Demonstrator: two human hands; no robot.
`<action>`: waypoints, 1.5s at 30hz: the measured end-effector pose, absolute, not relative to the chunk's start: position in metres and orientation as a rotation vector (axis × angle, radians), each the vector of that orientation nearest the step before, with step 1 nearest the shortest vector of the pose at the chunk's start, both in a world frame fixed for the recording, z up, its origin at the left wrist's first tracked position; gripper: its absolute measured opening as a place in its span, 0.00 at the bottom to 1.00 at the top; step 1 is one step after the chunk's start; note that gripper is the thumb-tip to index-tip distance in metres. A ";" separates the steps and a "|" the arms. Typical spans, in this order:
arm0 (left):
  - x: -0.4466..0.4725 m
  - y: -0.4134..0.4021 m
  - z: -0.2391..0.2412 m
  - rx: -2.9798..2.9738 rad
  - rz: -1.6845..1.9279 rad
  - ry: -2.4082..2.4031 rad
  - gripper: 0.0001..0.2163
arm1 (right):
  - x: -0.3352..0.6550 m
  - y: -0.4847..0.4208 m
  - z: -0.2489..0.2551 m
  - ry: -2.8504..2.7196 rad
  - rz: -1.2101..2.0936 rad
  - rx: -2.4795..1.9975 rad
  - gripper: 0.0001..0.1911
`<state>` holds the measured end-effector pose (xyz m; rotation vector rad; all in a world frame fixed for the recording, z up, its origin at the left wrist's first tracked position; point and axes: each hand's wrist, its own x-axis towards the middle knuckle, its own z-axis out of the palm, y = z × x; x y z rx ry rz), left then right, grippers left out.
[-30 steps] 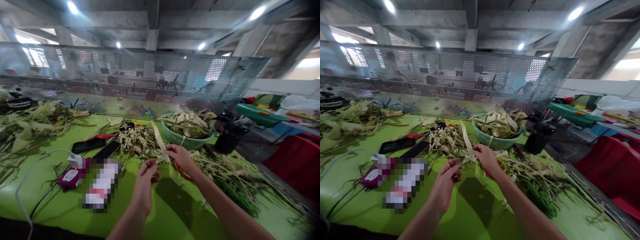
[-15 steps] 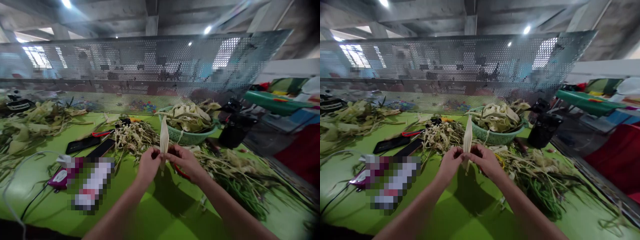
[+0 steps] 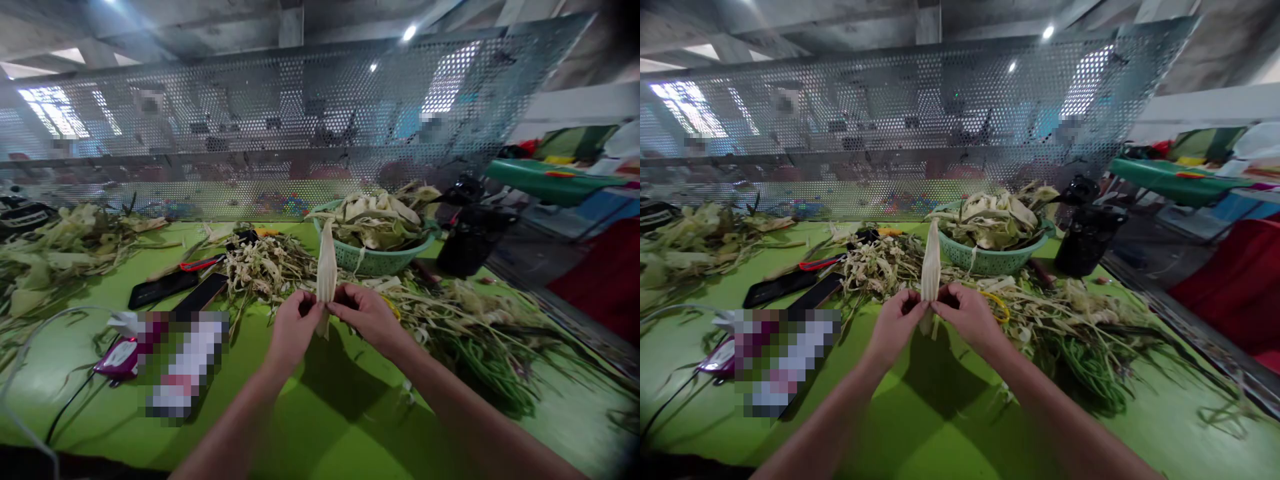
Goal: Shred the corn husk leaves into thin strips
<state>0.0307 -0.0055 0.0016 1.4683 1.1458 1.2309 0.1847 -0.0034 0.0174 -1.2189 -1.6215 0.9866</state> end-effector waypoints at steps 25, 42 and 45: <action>0.032 -0.020 0.014 1.572 1.277 0.958 0.07 | 0.187 0.004 0.010 -1.434 1.045 -1.213 0.10; 0.025 -0.012 0.014 1.307 1.347 0.903 0.06 | 0.189 0.007 0.007 -1.253 1.044 -1.160 0.12; 0.017 -0.006 0.017 1.141 1.555 0.966 0.07 | 0.199 0.015 0.006 -1.116 1.014 -1.182 0.12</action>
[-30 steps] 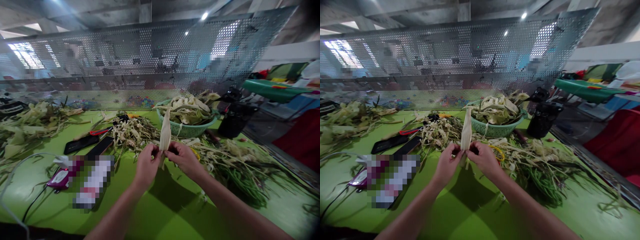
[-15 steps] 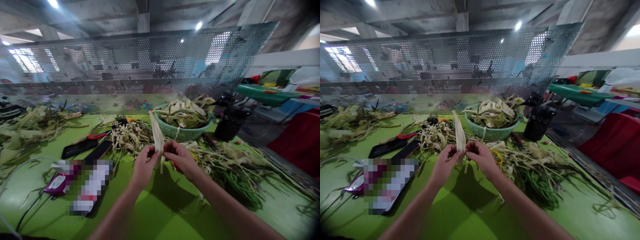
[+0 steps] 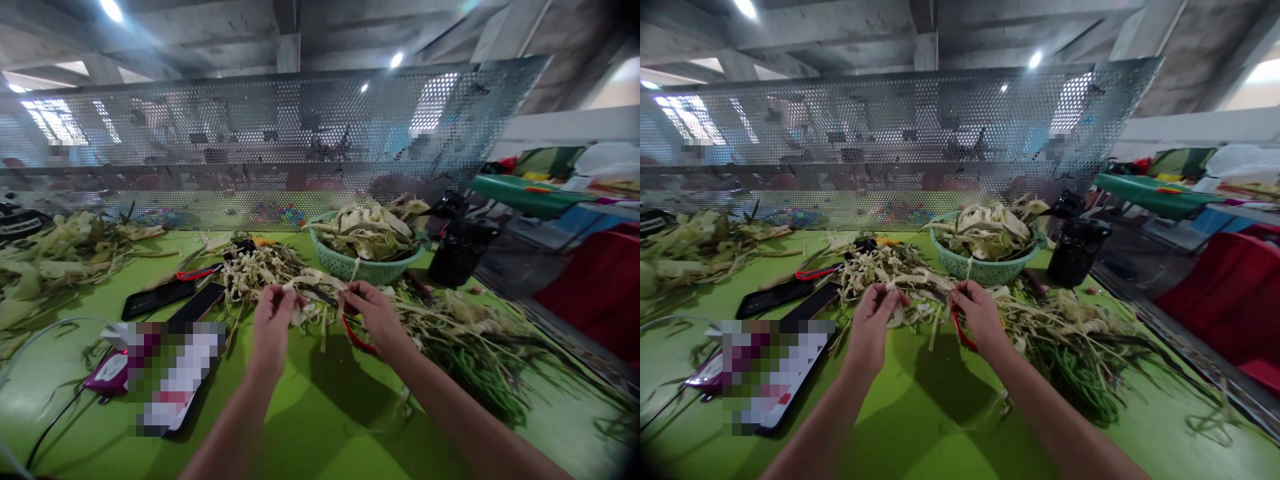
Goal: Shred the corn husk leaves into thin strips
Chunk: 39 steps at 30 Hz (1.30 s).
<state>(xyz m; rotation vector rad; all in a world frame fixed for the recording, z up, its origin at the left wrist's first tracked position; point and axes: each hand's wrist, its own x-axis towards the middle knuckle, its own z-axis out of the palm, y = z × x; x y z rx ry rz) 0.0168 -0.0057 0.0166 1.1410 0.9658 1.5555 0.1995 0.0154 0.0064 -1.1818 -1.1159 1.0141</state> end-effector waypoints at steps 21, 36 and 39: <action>-0.017 0.020 0.019 0.550 2.094 0.893 0.12 | 0.232 0.021 0.033 -0.642 0.928 -0.852 0.14; 0.043 -0.020 0.006 1.031 1.202 0.822 0.12 | 0.173 -0.010 0.013 -1.260 1.080 -1.070 0.09; 0.044 -0.021 0.006 1.089 1.177 0.802 0.12 | 0.172 -0.011 0.011 -1.293 1.044 -1.084 0.09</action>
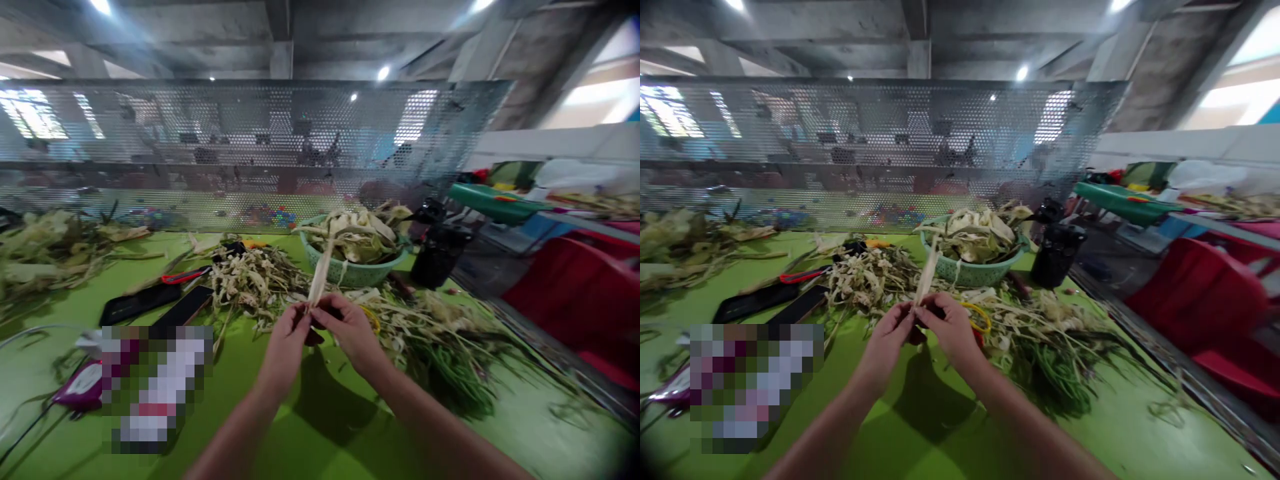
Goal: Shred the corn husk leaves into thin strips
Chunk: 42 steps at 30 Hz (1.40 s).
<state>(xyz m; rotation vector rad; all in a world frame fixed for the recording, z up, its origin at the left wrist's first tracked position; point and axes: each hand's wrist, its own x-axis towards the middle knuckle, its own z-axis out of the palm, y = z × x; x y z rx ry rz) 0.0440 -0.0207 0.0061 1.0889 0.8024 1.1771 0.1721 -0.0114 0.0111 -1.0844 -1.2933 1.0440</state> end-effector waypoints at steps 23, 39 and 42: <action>0.015 -0.002 0.003 0.630 1.426 0.889 0.12 | 0.247 0.035 0.000 -2.163 0.241 -1.820 0.09; 0.017 -0.008 0.015 0.982 1.341 0.961 0.15 | 0.258 0.020 0.035 -1.841 0.156 -1.638 0.07; 0.017 -0.013 0.020 1.195 1.106 0.897 0.14 | 0.272 0.022 0.048 -1.613 0.100 -1.502 0.08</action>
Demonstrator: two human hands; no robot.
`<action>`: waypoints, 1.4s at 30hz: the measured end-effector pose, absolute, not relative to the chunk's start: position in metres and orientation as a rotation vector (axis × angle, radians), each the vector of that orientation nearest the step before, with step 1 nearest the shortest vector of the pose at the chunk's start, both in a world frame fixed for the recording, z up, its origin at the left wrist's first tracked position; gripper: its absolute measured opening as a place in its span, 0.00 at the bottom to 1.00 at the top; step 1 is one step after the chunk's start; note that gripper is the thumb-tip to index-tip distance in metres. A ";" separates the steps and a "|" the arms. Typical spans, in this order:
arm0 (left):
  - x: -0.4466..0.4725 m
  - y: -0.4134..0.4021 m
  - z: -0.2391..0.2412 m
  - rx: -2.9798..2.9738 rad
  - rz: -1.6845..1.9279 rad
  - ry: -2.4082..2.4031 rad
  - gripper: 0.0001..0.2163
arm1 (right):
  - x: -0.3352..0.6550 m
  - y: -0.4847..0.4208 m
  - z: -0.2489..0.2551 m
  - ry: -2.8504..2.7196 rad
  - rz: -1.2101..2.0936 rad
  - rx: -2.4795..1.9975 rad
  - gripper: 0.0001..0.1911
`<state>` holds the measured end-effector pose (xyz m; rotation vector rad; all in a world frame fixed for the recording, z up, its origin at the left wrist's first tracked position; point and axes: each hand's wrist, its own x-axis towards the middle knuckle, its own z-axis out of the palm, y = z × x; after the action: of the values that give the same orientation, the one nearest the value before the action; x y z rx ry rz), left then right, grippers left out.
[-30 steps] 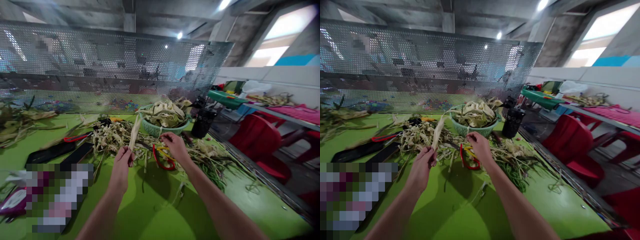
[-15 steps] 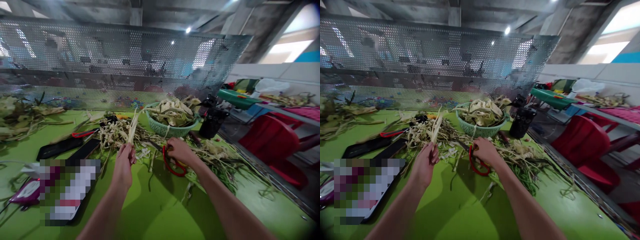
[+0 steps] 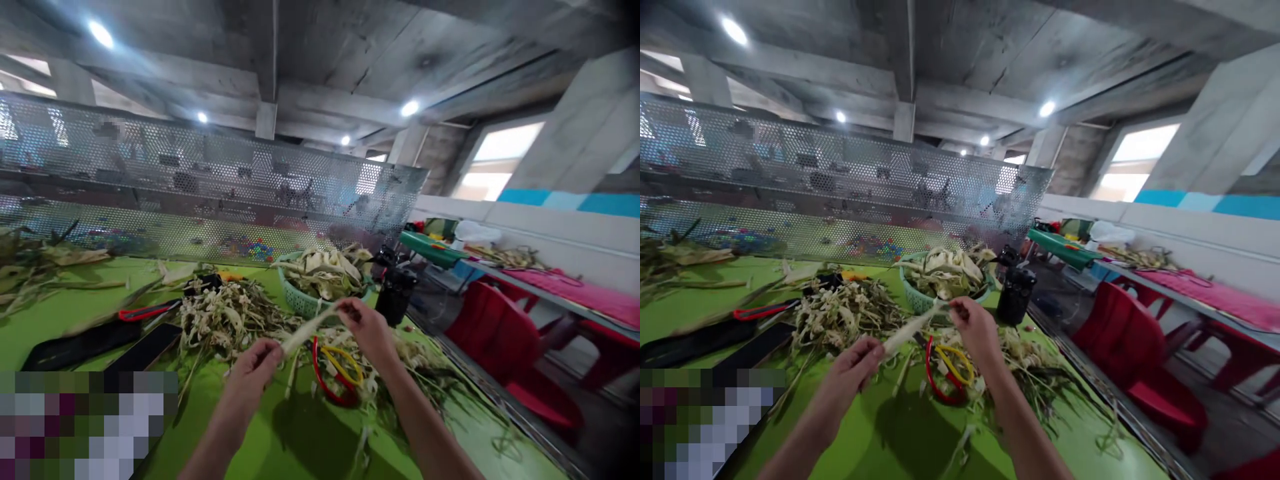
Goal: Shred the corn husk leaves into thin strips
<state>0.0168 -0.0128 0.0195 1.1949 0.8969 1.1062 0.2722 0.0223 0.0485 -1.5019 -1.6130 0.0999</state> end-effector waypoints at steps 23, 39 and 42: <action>0.021 -0.016 0.006 2.180 0.559 1.121 0.08 | 0.355 0.152 0.146 -1.386 0.233 -1.746 0.11; 0.021 -0.008 0.013 1.409 1.137 0.806 0.17 | 0.201 0.030 0.082 -1.541 1.189 -1.141 0.15; 0.026 -0.001 0.003 1.345 1.209 0.839 0.12 | 0.174 0.014 0.058 -1.536 1.288 -1.056 0.16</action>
<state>0.0255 -0.0008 0.0035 1.3449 0.8389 1.2088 0.1745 0.0137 0.0576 -1.0565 -1.5361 1.2882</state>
